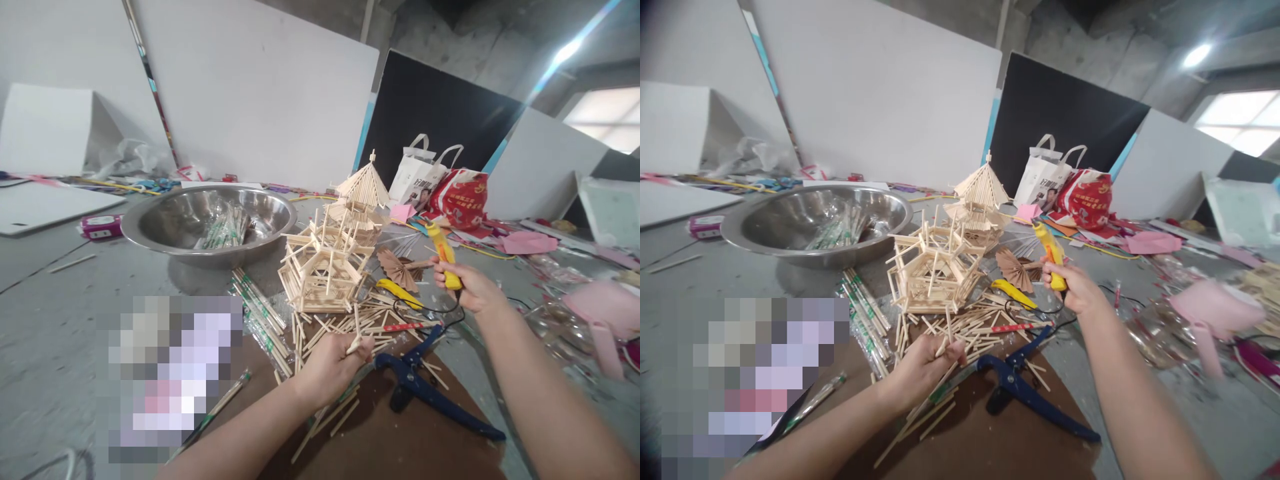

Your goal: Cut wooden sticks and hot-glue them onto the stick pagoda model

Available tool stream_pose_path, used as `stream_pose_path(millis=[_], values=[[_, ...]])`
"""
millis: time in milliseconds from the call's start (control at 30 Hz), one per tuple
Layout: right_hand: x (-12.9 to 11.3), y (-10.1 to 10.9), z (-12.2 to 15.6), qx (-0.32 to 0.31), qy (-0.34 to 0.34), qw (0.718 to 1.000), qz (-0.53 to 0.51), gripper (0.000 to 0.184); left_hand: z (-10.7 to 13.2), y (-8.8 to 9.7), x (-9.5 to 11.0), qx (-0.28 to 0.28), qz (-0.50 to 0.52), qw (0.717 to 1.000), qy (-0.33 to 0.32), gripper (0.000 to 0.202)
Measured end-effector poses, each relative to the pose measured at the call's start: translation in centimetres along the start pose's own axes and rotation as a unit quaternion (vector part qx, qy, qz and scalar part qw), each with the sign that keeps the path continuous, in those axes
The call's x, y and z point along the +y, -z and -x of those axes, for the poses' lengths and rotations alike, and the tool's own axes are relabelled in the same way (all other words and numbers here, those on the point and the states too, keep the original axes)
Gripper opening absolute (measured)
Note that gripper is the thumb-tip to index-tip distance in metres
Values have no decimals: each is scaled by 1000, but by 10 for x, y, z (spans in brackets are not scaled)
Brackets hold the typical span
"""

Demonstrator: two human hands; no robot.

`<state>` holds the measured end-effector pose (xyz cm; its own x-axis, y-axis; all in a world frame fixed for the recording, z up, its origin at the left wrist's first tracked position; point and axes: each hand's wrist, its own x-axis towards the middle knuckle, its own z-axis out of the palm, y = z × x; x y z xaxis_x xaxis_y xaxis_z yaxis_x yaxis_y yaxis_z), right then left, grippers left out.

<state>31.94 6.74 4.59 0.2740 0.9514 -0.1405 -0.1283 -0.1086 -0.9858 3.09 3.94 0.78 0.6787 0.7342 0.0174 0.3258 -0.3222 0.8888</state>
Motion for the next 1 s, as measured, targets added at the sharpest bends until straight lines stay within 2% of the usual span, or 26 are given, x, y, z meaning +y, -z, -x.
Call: stream_pose_path(millis=[67, 167, 300, 400, 533, 700, 1000], values=[[-6, -13, 10, -38, 47, 997, -49, 19, 0, -1, 0, -6, -1, 1000, 1, 50], [-14, -31, 26, -62, 95, 993, -20, 23, 0, -1, -1, -10, -4, 1000, 4, 51], [-19, -52, 42, -130, 108, 983, 73, 21, -1, -1, -1, -13, -6, 1000, -1, 51], [-19, -65, 48, -145, 99, 971, 164, 24, 0, -1, 0, -11, -7, 1000, -4, 50], [-15, -78, 52, -131, 113, 944, 281, 23, 0, -1, 2, -13, -4, 1000, 0, 48], [-11, -87, 52, -62, 156, 870, 463, 41, 0, -1, 2, -22, -11, 1000, 1, 48], [-8, -97, 50, -42, 201, 836, 509, 35, -1, -2, 2, -24, -24, 999, 0, 47]])
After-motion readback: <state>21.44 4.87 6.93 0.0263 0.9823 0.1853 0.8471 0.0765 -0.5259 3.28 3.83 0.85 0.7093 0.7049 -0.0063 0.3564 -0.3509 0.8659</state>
